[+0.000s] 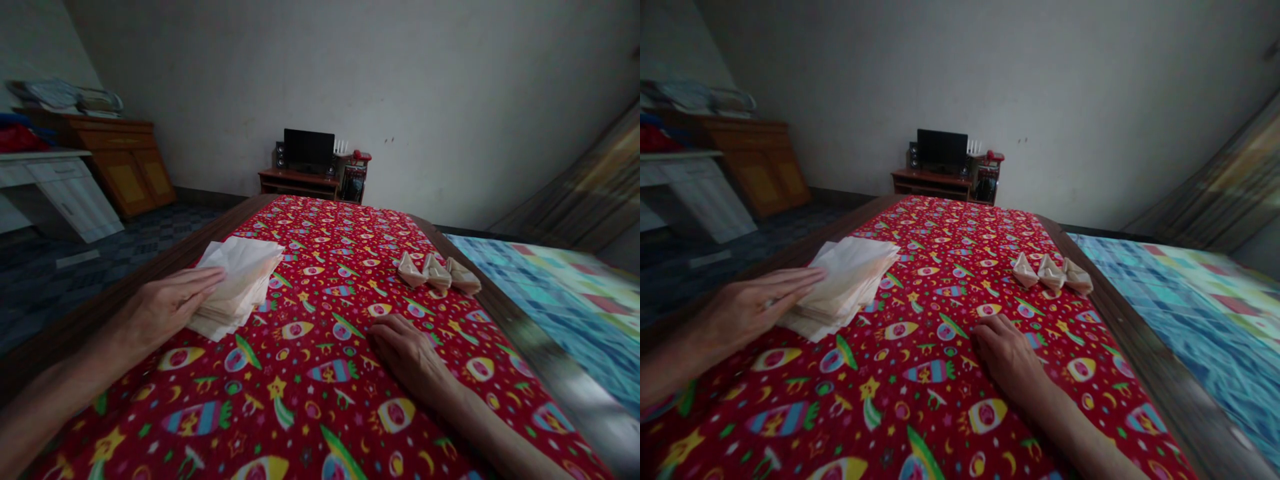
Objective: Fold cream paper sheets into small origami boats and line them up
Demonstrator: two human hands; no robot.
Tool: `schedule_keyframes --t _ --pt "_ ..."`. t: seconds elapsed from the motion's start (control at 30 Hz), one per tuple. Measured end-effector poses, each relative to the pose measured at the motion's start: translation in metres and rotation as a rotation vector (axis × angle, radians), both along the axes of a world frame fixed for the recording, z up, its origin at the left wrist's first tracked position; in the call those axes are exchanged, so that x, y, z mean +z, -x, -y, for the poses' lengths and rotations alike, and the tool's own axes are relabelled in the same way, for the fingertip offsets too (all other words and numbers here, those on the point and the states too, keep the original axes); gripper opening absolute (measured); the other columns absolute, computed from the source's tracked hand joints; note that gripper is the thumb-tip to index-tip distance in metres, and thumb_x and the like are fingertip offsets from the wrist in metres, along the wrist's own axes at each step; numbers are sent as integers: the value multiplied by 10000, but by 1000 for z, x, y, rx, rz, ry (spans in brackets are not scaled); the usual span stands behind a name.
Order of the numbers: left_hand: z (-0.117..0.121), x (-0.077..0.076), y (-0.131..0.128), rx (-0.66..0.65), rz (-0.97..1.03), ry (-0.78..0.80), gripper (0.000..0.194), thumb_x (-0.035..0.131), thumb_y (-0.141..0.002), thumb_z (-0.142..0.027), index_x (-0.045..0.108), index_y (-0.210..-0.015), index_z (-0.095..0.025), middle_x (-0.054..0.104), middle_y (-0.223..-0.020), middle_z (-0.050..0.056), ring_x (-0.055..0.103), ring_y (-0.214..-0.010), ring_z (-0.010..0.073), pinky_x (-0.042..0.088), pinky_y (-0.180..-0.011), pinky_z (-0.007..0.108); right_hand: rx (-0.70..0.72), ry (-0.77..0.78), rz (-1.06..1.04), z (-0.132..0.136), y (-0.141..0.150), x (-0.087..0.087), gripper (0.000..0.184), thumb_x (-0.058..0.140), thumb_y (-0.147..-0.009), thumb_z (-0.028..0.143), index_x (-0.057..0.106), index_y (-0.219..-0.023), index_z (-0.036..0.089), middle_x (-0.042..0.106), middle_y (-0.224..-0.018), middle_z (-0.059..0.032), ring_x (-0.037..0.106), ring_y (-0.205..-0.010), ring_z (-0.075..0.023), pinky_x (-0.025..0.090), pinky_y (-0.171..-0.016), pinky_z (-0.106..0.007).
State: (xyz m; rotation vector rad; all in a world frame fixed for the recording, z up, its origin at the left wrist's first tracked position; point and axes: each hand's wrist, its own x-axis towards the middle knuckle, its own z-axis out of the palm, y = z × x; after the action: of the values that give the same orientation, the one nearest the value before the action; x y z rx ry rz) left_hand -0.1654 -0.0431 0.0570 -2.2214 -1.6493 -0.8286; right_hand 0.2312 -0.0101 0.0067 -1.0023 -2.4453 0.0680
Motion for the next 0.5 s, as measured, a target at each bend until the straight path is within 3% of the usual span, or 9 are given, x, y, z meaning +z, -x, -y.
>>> schedule_keyframes --t 0.17,0.27,0.37,0.5 --pt "2 -2 -67 -270 -128 -18 272 455 -889 -184 642 -1086 -158 678 -1113 64 614 -1043 193 483 -928 350 1 -37 7 -3 -3 -4 216 401 -934 189 615 -960 194 628 -948 -88 593 -816 -175 523 -685 -299" --pt "0 -11 -114 -380 -211 86 220 467 -857 -126 663 -955 -146 707 -945 83 649 -867 218 507 -785 359 -14 -182 -31 0 -4 -6 265 458 -921 236 553 -1165 192 608 -1100 -130 578 -982 -233 536 -778 -380" --pt "0 -16 -151 -442 -268 168 168 483 -857 -121 650 -864 -132 684 -845 92 627 -814 233 483 -714 354 9 -283 -5 8 -3 -3 400 519 -894 278 481 -1284 201 541 -1250 -159 503 -1133 -288 515 -855 -463" --pt "3 -18 -176 -546 -208 222 178 468 -867 -116 635 -811 -135 659 -785 79 606 -764 207 456 -706 323 124 -206 10 10 1 -4 300 469 -893 172 583 -1168 207 590 -1210 -131 541 -1100 -254 519 -867 -449"
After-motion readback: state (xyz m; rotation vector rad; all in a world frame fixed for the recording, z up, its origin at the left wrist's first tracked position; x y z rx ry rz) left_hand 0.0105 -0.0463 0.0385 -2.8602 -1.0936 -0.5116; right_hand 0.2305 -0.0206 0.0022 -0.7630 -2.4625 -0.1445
